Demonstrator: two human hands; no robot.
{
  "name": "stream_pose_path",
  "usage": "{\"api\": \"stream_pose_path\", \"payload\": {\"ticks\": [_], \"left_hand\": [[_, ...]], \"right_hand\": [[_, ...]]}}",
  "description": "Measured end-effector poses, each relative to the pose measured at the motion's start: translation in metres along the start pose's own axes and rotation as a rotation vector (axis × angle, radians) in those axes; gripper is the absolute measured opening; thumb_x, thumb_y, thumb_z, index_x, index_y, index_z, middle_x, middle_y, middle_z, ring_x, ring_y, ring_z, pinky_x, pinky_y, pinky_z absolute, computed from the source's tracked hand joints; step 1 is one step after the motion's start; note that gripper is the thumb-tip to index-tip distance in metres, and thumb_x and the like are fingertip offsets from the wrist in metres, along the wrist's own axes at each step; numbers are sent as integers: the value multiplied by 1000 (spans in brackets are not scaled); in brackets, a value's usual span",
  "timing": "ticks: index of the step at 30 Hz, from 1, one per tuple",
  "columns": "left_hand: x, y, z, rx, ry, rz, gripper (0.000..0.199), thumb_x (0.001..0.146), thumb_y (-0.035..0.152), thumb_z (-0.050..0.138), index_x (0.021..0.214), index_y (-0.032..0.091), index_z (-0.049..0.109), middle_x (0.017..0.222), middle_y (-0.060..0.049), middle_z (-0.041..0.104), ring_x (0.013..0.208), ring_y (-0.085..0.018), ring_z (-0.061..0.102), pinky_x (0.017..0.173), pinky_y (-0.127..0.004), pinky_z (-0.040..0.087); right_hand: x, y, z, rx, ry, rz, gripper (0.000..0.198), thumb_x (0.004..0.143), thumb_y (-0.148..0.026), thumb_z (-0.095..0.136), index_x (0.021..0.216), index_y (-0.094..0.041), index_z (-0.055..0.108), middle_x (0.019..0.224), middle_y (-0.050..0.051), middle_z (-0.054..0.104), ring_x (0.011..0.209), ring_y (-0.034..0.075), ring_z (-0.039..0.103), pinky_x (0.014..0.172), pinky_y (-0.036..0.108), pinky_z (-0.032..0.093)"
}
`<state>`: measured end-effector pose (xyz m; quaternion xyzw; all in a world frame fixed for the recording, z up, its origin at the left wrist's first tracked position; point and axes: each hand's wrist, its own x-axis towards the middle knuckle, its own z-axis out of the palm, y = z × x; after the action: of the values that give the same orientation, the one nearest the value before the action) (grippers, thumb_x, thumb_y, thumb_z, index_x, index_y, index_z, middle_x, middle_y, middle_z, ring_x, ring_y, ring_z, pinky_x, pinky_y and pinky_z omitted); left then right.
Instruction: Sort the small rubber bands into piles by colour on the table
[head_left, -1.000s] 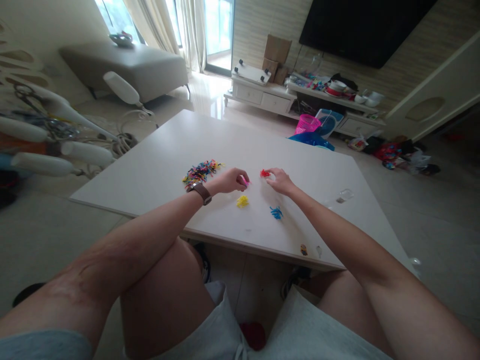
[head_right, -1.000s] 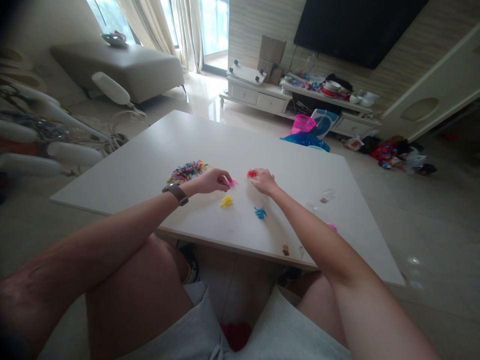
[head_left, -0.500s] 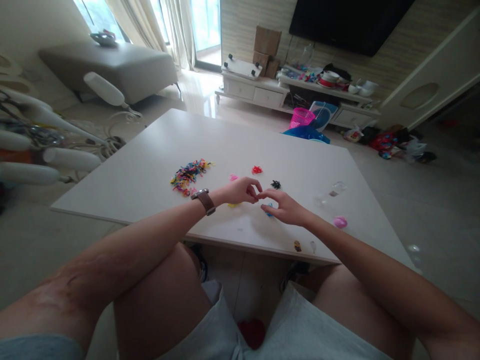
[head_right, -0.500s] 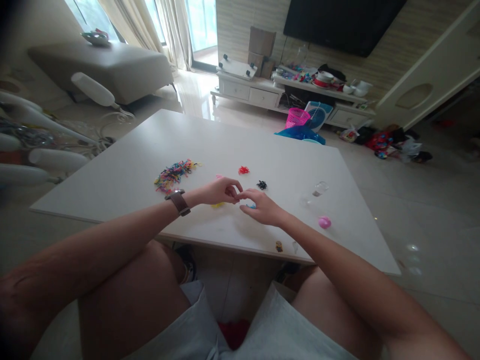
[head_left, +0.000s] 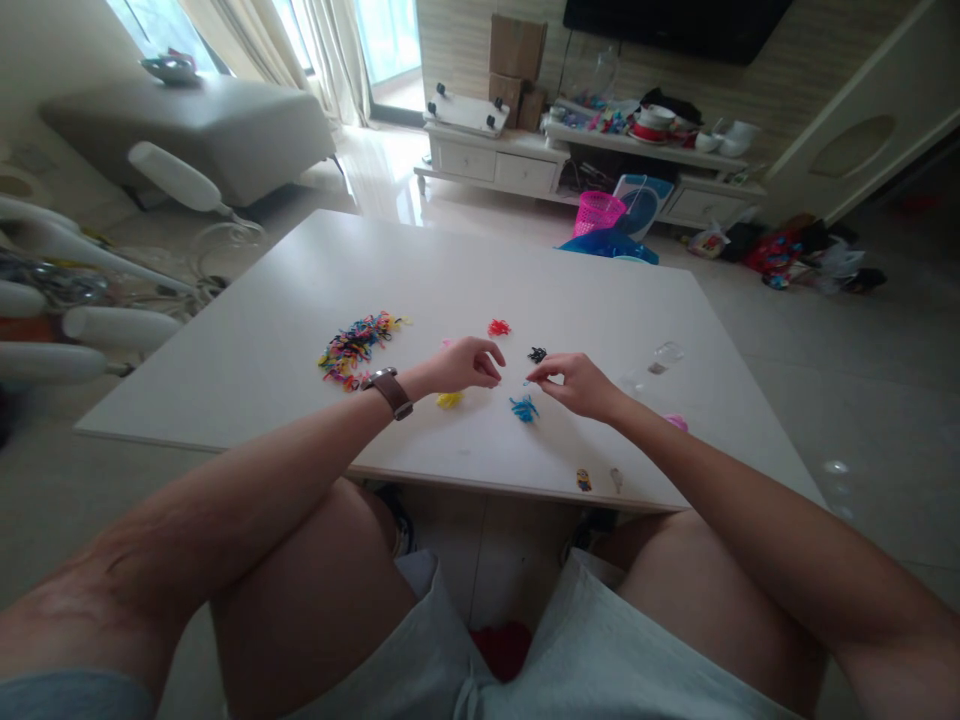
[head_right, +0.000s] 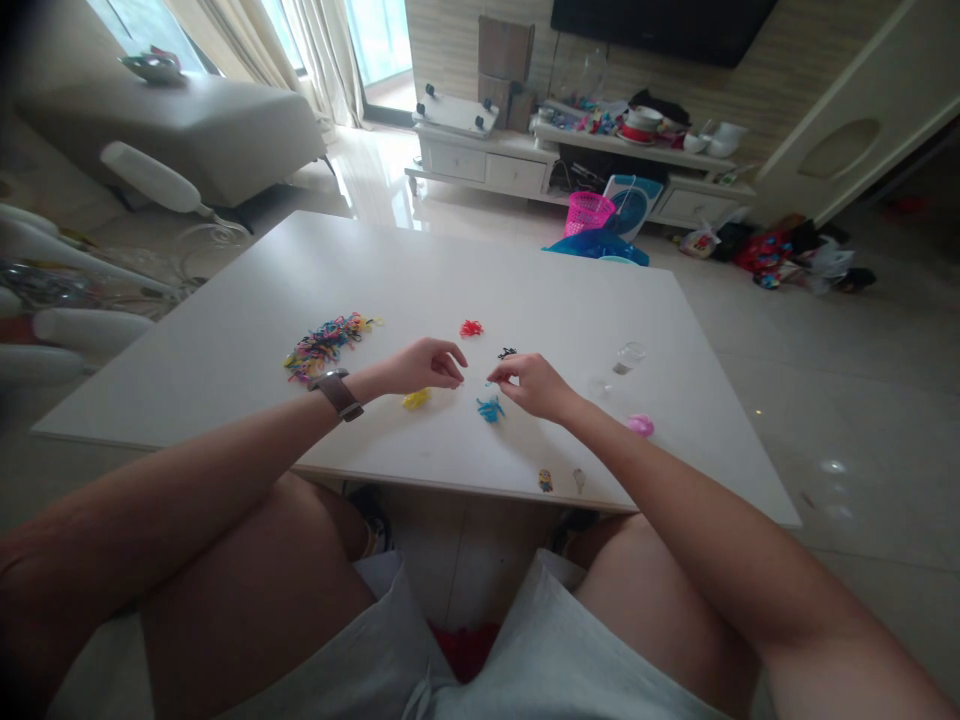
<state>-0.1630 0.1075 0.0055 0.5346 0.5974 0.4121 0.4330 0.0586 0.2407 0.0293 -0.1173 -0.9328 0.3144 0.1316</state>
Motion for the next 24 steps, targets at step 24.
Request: {"api": "stream_pose_path", "payload": {"ticks": [24], "left_hand": [[0, -38, -65, 82, 572, -140, 23, 56, 17, 85, 73, 13, 71, 69, -4, 71, 63, -14, 65, 59, -24, 50]], "right_hand": [[2, 15, 13, -221, -250, 92, 16, 75, -9, 66, 78, -22, 74, 74, 0, 74, 70, 16, 66, 64, 26, 44]]}}
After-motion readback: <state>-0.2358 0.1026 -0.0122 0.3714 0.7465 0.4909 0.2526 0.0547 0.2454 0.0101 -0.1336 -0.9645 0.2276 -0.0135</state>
